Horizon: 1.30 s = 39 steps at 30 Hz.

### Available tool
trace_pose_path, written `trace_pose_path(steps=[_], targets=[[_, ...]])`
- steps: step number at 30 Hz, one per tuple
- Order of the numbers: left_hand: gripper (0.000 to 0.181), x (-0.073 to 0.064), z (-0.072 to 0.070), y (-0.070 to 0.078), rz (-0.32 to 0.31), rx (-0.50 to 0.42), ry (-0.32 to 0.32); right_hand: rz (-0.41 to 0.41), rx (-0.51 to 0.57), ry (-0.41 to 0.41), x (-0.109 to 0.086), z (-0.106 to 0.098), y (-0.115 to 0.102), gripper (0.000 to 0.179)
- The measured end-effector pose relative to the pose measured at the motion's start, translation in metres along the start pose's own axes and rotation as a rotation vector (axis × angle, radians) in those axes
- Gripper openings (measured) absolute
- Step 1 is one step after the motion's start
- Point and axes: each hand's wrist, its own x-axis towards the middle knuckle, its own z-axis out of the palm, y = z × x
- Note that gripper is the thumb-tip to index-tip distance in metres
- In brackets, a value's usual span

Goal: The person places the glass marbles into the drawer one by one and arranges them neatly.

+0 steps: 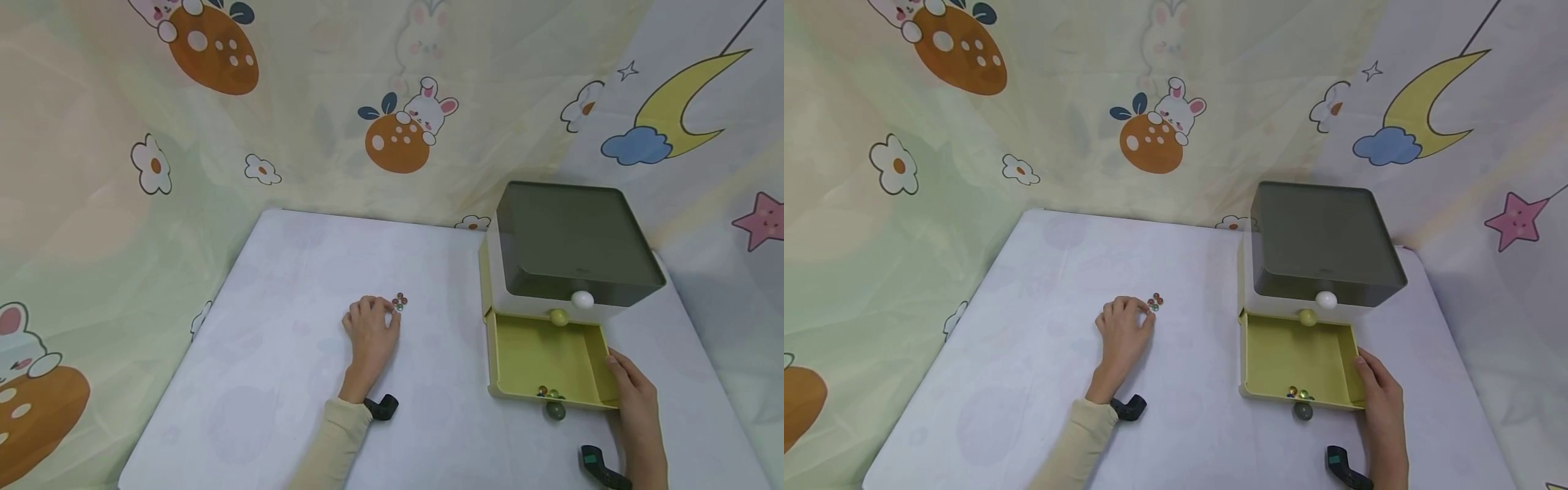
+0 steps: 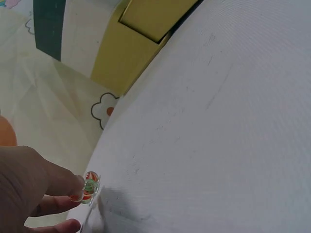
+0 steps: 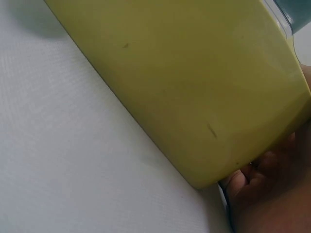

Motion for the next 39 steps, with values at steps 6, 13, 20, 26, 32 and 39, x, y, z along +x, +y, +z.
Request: trace_pose_path(steps=[6,13,20,26,32,39], targets=[[0.013,0.004,-0.005,-0.003,0.073,-0.031,-0.046,-0.005,0.004,-0.001,0.0,0.0,0.0,0.072],[0.01,0.01,-0.011,-0.005,0.196,-0.003,-0.166,-0.003,0.015,-0.009,-0.001,0.0,-0.001,0.07],[0.011,0.014,-0.016,0.002,0.293,-0.044,-0.207,0.001,0.0,-0.004,-0.001,0.0,-0.002,0.07],[0.01,0.012,-0.015,0.015,0.313,-0.088,-0.266,-0.008,0.016,-0.007,-0.001,0.0,0.0,0.069],[0.008,0.009,-0.014,0.034,0.35,-0.129,-0.306,0.0,0.031,-0.01,0.001,0.0,0.001,0.069],[0.008,0.006,-0.012,0.058,0.435,-0.166,-0.345,0.012,0.027,-0.003,0.003,0.0,0.0,0.071]])
